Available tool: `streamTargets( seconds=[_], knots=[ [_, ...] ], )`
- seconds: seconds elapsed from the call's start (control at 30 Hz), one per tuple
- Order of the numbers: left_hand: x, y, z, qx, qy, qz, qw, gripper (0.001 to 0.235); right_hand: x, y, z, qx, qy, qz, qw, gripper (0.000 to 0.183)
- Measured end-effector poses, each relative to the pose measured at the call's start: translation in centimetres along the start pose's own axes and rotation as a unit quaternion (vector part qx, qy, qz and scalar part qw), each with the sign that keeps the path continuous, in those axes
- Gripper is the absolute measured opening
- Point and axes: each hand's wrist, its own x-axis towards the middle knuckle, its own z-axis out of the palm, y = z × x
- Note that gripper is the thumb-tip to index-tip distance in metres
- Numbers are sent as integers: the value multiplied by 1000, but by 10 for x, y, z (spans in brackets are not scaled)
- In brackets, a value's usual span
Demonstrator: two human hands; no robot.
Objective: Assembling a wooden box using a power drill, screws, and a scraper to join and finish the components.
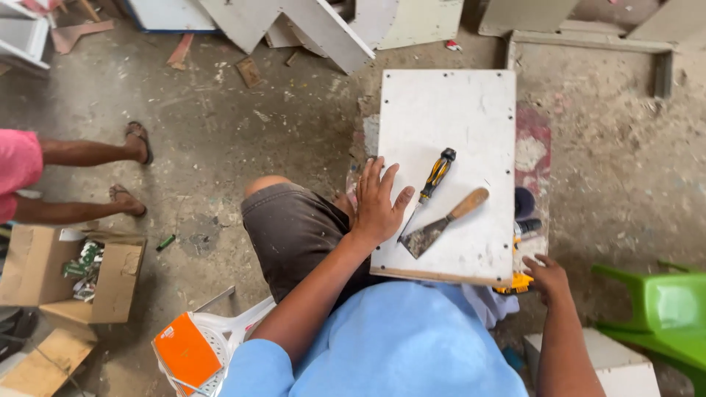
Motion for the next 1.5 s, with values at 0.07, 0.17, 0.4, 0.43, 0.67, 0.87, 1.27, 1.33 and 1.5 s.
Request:
streamTargets(
  seconds=[0.07, 0.17, 0.4, 0.43, 0.67, 0.87, 1.27, 1.33, 1.5],
  knots=[
    [8, -3, 1, -19, 8, -10, 1000, 76, 67, 51, 12, -44, 24, 6, 999, 59],
    [25, 7, 9, 1, -19, 10, 1000, 75, 160, 88, 30, -273, 69, -99, 955, 74],
    [22, 23, 1, 158, -89, 71, 981, 65, 137, 58, 89, -289, 21, 53, 956, 77],
    [21, 25, -3, 144, -87, 105, 980, 57, 137, 59, 97, -293, 13, 39, 955, 82],
    [22, 41, 10, 355, -106, 279, 886, 154, 151, 31, 112, -262, 37, 50, 963, 84],
    [56, 92, -41, 139, -494, 21, 858, 110, 115, 39, 92, -270, 63, 65, 959, 87],
    [96, -82, 21, -174, -84, -427, 884, 119, -51, 110, -12, 38, 217, -61, 974, 64],
    [100, -38, -2, -367, -80, -416, 828, 68, -81, 69, -26, 119, 193, 12, 974, 33],
    [83, -54, 13, -317, -41, -382, 867, 73, -77, 111, -41, 186, 222, -90, 953, 36]
  ],
)
